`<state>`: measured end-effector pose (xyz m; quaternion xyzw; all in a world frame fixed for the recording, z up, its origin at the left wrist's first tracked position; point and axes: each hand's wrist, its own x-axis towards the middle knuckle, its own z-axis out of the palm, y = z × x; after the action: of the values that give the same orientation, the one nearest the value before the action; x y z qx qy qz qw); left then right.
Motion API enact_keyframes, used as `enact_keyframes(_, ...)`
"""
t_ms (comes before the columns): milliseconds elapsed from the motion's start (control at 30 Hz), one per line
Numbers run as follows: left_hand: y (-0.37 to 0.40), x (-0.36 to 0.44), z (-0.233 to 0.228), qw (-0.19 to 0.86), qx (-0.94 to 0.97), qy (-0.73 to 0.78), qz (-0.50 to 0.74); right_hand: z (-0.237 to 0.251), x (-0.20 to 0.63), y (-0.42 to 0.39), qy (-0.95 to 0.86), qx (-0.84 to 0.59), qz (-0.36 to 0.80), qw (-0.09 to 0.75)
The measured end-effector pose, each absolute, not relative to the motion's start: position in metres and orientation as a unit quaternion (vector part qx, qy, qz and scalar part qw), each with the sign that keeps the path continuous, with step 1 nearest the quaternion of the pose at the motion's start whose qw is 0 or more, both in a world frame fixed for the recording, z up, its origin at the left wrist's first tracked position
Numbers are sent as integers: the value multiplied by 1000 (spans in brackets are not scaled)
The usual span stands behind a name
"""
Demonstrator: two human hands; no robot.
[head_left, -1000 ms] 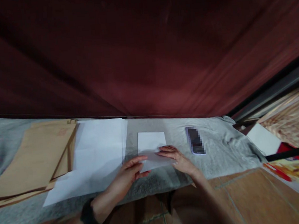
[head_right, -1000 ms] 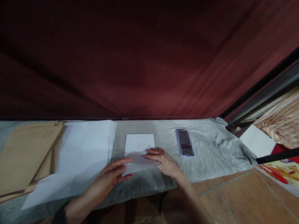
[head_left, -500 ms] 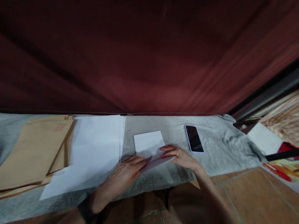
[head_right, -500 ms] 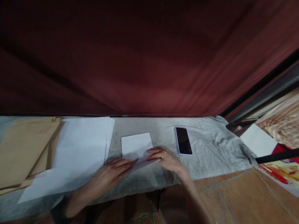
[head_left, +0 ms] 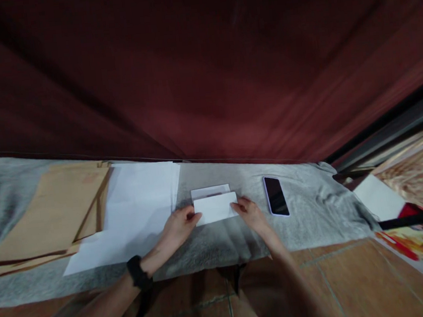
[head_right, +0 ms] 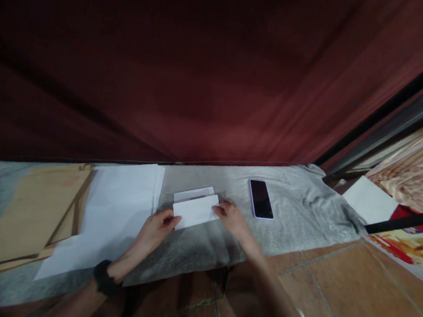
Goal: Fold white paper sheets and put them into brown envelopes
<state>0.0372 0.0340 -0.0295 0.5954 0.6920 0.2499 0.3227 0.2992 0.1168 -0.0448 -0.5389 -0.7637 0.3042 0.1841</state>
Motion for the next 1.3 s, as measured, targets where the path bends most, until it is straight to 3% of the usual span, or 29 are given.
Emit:
enact_keyframes(167, 42, 40, -22, 314, 575, 729, 199, -42, 284, 117, -789, -577, 175, 118)
enact_keyframes(433, 52, 40, -18, 316, 553, 750, 179, -26, 262, 114, -757, -643, 115, 9)
enact_keyframes(700, 51, 43, -13, 320, 541, 755, 186, -24, 254, 117, -753, -651, 89, 3)
enact_keyframes(900, 41, 50, -14, 224, 580, 768, 152, -25, 251, 118, -751, -655, 75, 14)
enact_keyframes(1100, 33, 59, -29, 88, 700, 676, 213, -28, 250, 119, -757, -650, 63, 24)
enact_keyframes(1300, 20, 79, -53, 57, 779, 579, 236, -31, 249, 120, -759, -649, 48, 16)
